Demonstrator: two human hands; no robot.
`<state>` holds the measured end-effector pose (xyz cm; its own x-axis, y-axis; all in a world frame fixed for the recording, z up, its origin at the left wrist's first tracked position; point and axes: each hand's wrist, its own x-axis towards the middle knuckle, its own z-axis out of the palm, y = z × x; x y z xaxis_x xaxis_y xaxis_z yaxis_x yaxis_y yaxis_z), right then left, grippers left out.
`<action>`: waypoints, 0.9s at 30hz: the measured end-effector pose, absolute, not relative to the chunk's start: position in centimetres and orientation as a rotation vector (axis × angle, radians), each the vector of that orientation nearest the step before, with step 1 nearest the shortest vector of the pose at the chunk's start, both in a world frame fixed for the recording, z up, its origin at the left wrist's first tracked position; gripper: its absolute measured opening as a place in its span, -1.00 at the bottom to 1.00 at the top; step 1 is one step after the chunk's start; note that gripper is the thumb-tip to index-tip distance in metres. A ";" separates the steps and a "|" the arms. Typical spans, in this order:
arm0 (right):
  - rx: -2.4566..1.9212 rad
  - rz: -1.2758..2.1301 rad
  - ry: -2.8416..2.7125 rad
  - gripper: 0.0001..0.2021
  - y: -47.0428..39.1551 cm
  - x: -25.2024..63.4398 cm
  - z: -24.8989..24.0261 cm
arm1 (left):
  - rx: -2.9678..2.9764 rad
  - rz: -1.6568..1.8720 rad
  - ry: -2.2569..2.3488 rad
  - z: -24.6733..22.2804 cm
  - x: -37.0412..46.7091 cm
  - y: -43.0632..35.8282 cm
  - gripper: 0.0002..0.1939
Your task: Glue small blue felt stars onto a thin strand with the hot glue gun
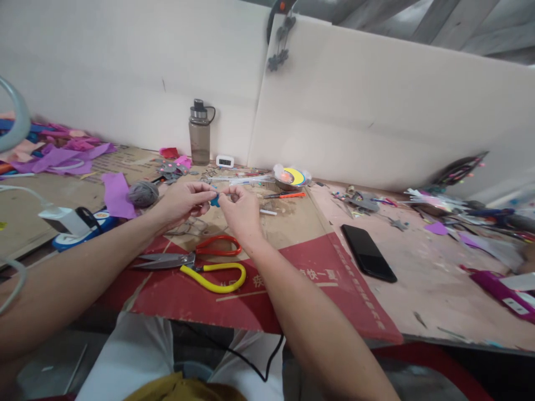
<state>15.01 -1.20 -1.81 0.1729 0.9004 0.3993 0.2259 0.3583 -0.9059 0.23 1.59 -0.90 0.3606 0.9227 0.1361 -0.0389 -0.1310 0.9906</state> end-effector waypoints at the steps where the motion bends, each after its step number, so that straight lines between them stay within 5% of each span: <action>1: -1.138 0.658 -1.346 -0.83 -1.2 14.9 -1.8 | 1.456 1.038 0.845 -0.9 0.3 1.6 -0.79; 27: -1.158 0.582 -1.447 -0.80 -2.0 15.3 -1.3 | 1.651 1.111 0.897 -0.9 0.0 1.4 -0.83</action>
<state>15.27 -2.05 -1.26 0.1214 0.8844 0.4507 0.3262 0.3932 -0.8596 0.00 1.40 -0.89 0.3261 0.9060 0.2700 0.0727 -0.3087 0.9484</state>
